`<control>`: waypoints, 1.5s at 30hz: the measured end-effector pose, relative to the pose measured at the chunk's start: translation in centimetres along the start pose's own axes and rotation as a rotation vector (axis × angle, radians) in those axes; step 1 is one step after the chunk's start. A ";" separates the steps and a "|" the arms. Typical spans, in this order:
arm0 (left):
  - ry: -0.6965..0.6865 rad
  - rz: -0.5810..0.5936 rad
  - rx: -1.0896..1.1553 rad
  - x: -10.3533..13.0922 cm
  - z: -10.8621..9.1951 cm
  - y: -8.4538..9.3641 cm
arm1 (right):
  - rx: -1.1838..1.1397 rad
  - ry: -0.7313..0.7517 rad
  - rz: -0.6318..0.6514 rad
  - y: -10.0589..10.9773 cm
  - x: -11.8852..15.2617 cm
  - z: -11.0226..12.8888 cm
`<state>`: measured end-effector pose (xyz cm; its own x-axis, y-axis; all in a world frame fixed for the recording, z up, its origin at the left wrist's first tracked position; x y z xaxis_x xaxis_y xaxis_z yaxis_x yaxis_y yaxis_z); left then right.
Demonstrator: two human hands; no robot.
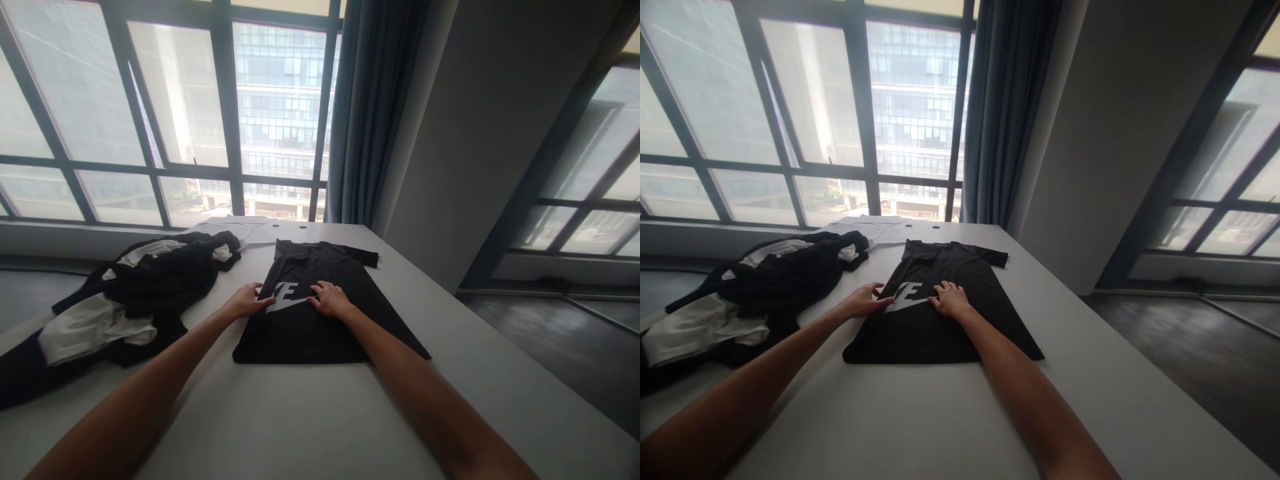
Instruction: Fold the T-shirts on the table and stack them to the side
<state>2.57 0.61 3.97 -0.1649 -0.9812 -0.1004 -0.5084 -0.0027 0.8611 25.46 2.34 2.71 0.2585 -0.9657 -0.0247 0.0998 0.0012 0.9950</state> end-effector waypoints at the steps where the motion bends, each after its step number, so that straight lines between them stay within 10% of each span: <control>1: 0.008 0.039 -0.023 1.0 -0.2 -0.3 | 0.010 0.000 -0.025 0.1 0.6 0.2; 7: 0.031 0.110 -0.270 6.2 -1.3 -1.6 | 0.057 -0.003 -0.178 1.8 3.5 1.6; 13: -0.052 -0.061 -0.380 8.4 -5.1 0.6 | -0.044 0.029 -0.275 3.5 5.0 2.8; 18: -0.188 -0.272 -0.156 9.2 -9.7 2.2 | -0.522 0.070 -0.217 3.1 4.3 3.0; 24: -0.465 -0.209 0.116 10.5 -14.0 -0.8 | -1.148 0.052 0.023 0.1 2.5 3.6; 29: -0.549 -0.075 0.165 11.3 -14.2 -3.0 | -1.208 0.029 0.046 -0.7 1.8 3.2; 37: -0.667 -0.176 0.223 12.2 -14.8 -2.1 | -0.934 0.034 -0.371 4.4 2.9 0.7; 45: -0.481 0.018 -0.140 11.5 -12.9 -4.4 | -0.754 -0.112 -0.051 -0.2 0.9 -0.9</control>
<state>13.81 -13.20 5.45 -0.5603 -0.7814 -0.2747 -0.3893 -0.0443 0.9201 26.52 1.65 2.38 0.1407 -0.9899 -0.0187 0.7482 0.0939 0.6568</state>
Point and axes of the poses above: each hand's wrist, its own x-axis away from the middle knuckle, its own y-axis out of the back of the hand, z = x × y, the point moved 10 cm from there along -x, towards the middle knuckle, and after that the axes turned 4 degrees about -y, right-handed, at the moved point
